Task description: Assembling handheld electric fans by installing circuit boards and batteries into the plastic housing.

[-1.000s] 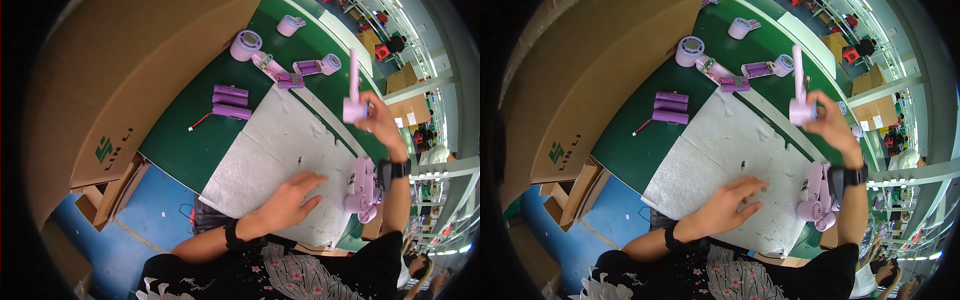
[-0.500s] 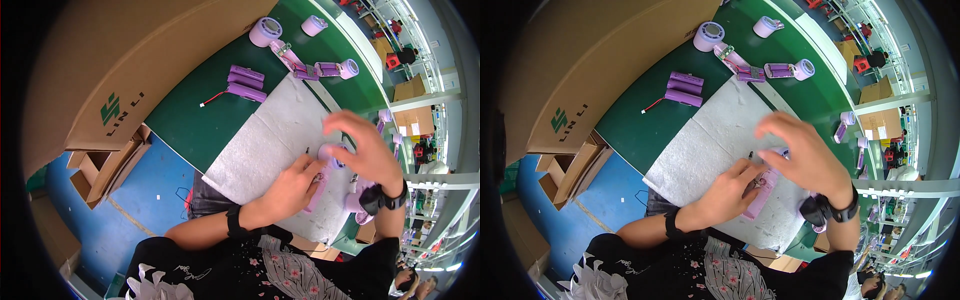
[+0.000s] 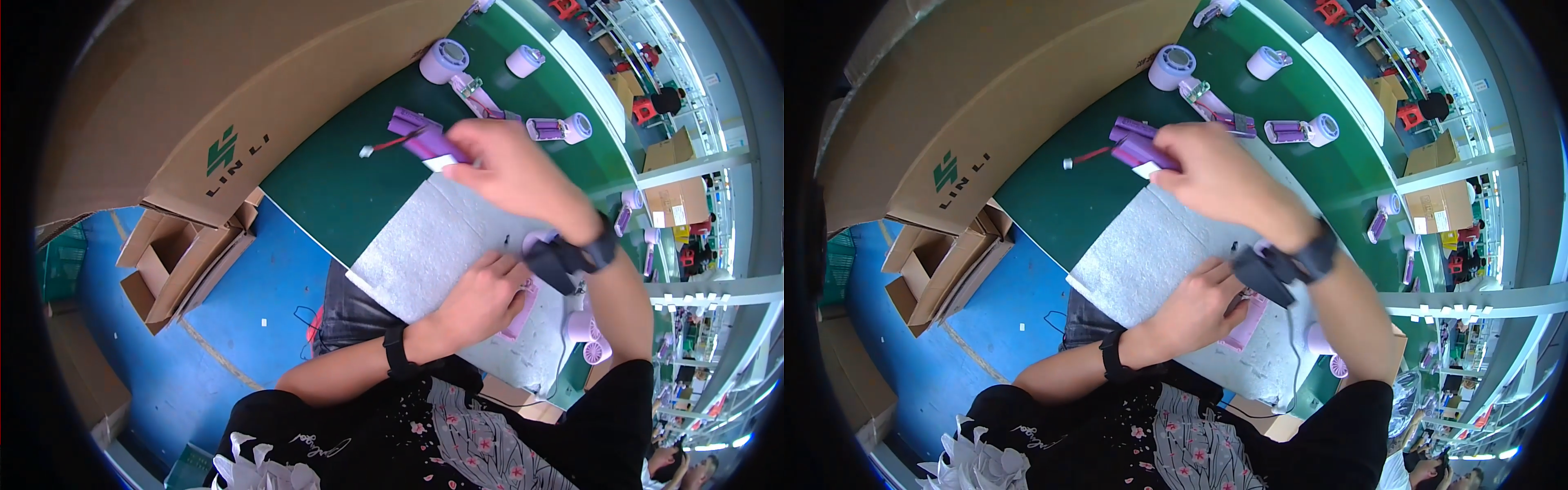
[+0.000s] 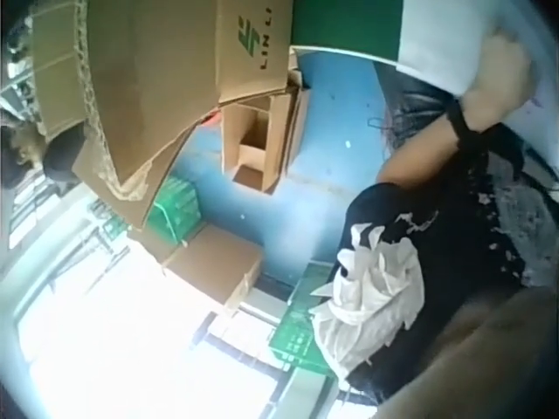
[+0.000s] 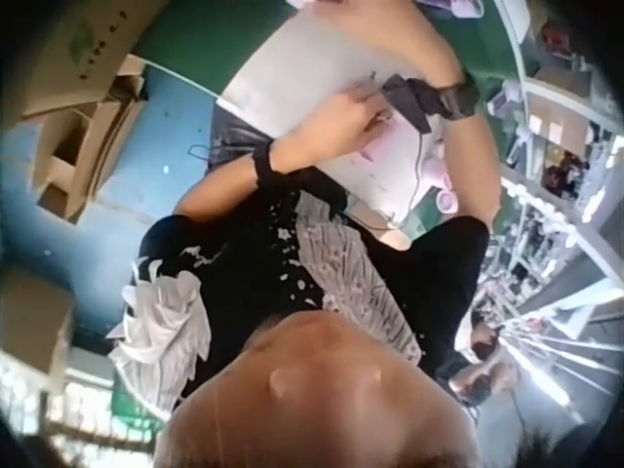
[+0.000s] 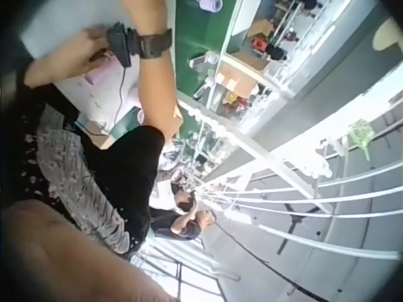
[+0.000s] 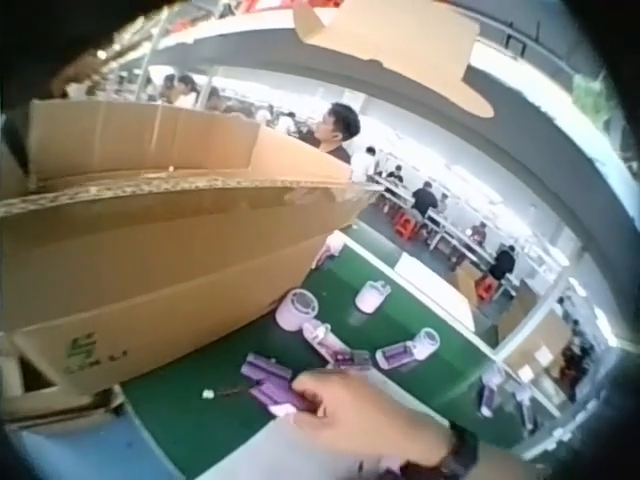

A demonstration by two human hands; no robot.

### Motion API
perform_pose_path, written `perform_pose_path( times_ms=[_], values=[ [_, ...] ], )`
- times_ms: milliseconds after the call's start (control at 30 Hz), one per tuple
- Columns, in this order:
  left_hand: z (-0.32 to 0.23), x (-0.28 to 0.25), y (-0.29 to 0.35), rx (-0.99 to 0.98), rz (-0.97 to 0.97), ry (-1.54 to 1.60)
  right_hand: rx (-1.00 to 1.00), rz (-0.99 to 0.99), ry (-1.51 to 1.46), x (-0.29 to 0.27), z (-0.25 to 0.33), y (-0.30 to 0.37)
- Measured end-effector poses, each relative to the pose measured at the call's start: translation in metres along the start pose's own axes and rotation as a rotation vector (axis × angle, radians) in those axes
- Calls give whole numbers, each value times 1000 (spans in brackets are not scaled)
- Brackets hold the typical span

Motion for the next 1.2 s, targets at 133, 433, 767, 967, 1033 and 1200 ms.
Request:
perform_pose_path(
  times_ms=[133,433,767,967,1033,1200],
  values=[
    [4,3,-2,47,-4,-5,207,-142,-581,-39,12,86],
    [0,-5,-6,126,137,89,224,-761,-1352,18,-10,221],
    [-1,-20,-8,73,358,73,126,-602,19,84,-4,214],
    [-3,-25,-8,52,375,53,115,-709,-79,90,-5,218],
    [-3,-27,-9,57,366,59,108,-741,-94,91,-5,220],
    [-7,-27,-12,76,375,51,60,-728,-69,88,-5,219]
  ],
)
Point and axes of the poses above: each hand's wrist, its own y-axis away from the middle knuckle, its own x-axis out of the palm, z = x × y, the point moved 3 cm from there along -y, towards the middle knuckle
